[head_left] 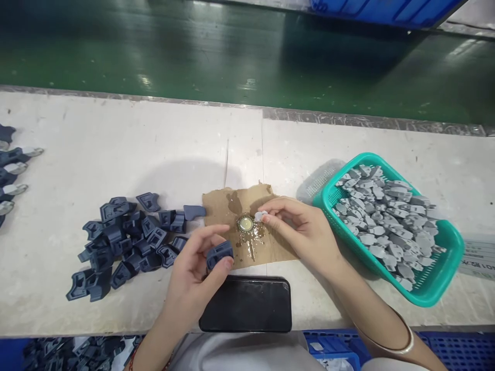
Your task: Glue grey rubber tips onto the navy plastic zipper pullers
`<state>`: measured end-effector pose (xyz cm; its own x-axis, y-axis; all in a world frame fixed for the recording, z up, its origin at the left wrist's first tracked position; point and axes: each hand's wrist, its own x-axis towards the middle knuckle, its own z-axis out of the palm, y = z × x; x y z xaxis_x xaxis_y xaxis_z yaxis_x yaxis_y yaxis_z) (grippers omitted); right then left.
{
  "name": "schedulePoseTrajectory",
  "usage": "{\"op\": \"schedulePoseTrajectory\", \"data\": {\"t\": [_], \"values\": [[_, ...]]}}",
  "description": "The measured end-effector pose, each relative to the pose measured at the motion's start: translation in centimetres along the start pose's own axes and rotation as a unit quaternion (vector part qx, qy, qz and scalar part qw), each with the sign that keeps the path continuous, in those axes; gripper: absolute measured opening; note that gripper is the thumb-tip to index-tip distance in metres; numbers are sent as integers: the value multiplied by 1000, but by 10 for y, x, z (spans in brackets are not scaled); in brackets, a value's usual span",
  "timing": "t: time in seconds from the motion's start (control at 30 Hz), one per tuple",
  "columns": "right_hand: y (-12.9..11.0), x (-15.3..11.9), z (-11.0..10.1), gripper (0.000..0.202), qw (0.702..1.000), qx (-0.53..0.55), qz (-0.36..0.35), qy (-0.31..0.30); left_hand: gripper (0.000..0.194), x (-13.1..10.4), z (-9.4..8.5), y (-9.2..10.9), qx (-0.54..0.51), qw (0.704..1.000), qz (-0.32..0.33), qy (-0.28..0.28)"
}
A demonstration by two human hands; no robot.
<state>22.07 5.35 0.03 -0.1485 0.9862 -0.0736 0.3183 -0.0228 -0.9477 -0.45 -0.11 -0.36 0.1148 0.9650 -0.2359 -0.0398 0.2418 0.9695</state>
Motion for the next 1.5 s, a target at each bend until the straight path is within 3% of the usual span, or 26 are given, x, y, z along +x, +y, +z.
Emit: {"op": "schedulePoseTrajectory", "data": {"t": [0.1, 0.33, 0.53, 0.63, 0.77, 1.0, 1.5], "values": [[2, 1, 2, 9, 1000, 9, 17, 3, 23, 2, 3, 1, -15, 999, 28, 11], [-1, 0, 1, 8, 992, 116, 42, 11, 16, 7, 2, 6, -14, 997, 69, -41], [-2, 0, 2, 10, 979, 200, 24, -12, 14, 2, 6, 10, -116, 991, -65, -26], [-4, -3, 5, 14, 975, 221, 14, -15, 18, 2, 4, 9, -88, 991, -93, -49], [-11, -8, 10, 10, 975, 221, -16, -23, 26, 2, -2, 8, -10, 995, -68, -76], [-16, -9, 17, 13, 972, 213, -50, -92, 33, 0, -5, 7, 55, 985, -54, -155], [-17, -6, 12, 7, 975, 144, -88, -148, 38, 0, -4, 13, 86, 980, -68, -167]]}}
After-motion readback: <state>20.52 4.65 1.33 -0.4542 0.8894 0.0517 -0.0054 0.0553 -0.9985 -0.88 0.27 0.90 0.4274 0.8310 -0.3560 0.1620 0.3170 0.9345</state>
